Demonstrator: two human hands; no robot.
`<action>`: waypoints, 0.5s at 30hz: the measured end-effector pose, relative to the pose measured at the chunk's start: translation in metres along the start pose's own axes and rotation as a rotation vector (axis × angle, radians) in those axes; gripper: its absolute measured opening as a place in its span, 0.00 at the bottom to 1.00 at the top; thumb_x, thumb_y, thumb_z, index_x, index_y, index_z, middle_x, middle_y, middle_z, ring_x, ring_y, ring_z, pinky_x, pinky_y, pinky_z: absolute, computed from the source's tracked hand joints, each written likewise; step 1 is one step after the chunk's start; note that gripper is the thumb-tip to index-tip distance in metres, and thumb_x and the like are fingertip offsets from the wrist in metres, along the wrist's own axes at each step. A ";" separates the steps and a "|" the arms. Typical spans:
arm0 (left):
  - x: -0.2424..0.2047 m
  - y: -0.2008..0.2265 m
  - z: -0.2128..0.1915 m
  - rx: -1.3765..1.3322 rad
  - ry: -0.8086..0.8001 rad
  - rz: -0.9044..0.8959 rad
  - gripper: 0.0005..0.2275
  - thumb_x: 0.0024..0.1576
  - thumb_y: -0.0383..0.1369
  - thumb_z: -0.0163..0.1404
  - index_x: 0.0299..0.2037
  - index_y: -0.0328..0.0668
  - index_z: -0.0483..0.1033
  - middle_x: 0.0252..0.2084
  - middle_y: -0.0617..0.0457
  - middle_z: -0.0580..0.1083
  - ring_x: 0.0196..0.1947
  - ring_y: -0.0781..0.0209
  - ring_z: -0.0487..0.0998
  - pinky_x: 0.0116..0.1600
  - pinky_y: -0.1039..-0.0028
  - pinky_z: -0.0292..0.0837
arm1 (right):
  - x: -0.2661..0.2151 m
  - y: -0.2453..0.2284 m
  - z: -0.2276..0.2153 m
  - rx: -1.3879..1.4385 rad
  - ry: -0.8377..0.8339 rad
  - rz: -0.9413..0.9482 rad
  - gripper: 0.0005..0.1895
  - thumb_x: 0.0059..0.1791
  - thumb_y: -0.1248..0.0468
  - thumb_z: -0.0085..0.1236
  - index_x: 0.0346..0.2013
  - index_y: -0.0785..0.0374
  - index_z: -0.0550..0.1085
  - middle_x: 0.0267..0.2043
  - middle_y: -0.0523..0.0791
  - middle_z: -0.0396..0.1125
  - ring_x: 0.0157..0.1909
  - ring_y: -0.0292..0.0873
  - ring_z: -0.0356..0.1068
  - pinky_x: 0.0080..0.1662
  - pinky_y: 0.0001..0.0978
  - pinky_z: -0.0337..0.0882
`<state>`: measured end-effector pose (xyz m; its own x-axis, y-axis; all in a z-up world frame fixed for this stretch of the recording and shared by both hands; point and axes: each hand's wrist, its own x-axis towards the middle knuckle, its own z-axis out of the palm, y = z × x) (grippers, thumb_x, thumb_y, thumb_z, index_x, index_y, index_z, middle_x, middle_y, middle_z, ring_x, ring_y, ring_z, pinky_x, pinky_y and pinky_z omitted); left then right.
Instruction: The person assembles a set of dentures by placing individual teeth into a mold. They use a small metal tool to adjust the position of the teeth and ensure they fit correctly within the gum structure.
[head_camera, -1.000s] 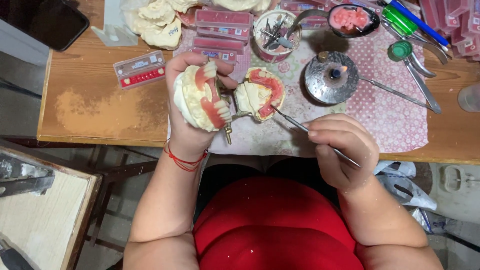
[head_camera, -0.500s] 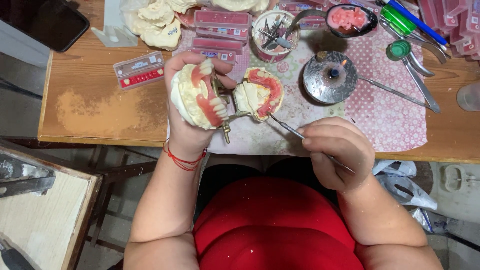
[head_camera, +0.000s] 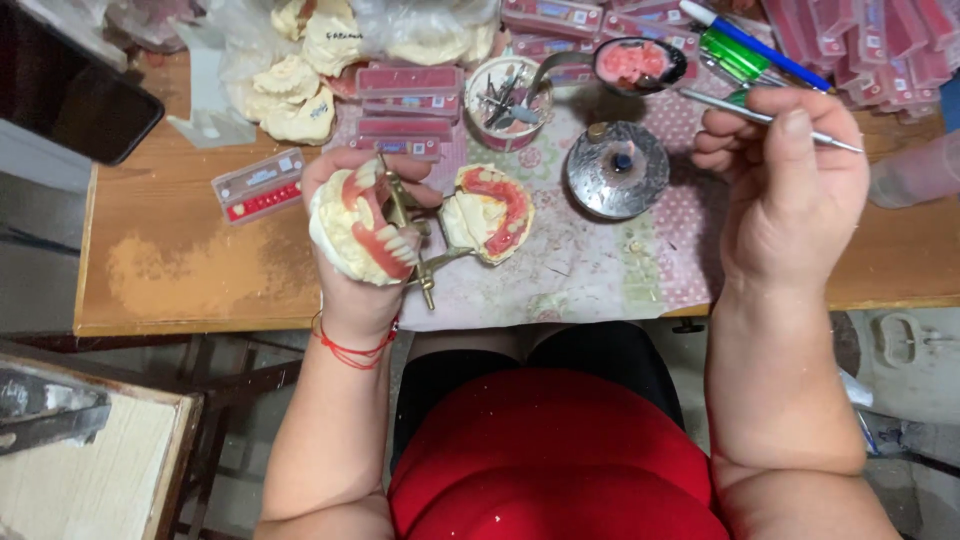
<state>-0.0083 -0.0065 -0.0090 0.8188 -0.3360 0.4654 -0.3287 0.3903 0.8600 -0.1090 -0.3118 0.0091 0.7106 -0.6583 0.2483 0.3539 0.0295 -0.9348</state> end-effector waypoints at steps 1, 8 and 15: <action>0.000 0.000 0.000 0.009 -0.001 0.002 0.24 0.59 0.35 0.58 0.58 0.44 0.55 0.54 0.37 0.72 0.46 0.55 0.80 0.54 0.70 0.75 | 0.000 0.000 0.001 -0.009 0.014 -0.007 0.19 0.55 0.48 0.61 0.47 0.60 0.73 0.40 0.52 0.74 0.39 0.43 0.77 0.43 0.29 0.81; 0.000 -0.002 0.000 -0.001 -0.003 -0.002 0.24 0.58 0.34 0.58 0.58 0.44 0.55 0.53 0.36 0.72 0.46 0.55 0.80 0.55 0.71 0.74 | -0.003 0.001 0.007 -0.016 0.016 0.025 0.18 0.55 0.49 0.60 0.47 0.60 0.72 0.41 0.51 0.75 0.38 0.41 0.77 0.45 0.28 0.81; -0.001 -0.004 0.000 -0.028 0.011 -0.007 0.25 0.57 0.31 0.59 0.57 0.44 0.55 0.54 0.35 0.72 0.46 0.55 0.80 0.55 0.71 0.74 | -0.003 0.005 0.003 0.022 -0.011 0.021 0.18 0.55 0.49 0.60 0.48 0.60 0.72 0.42 0.52 0.75 0.40 0.42 0.77 0.45 0.27 0.81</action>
<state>-0.0080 -0.0071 -0.0127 0.8263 -0.3296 0.4567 -0.3095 0.4117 0.8571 -0.1077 -0.3073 0.0039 0.7244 -0.6493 0.2318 0.3523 0.0596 -0.9340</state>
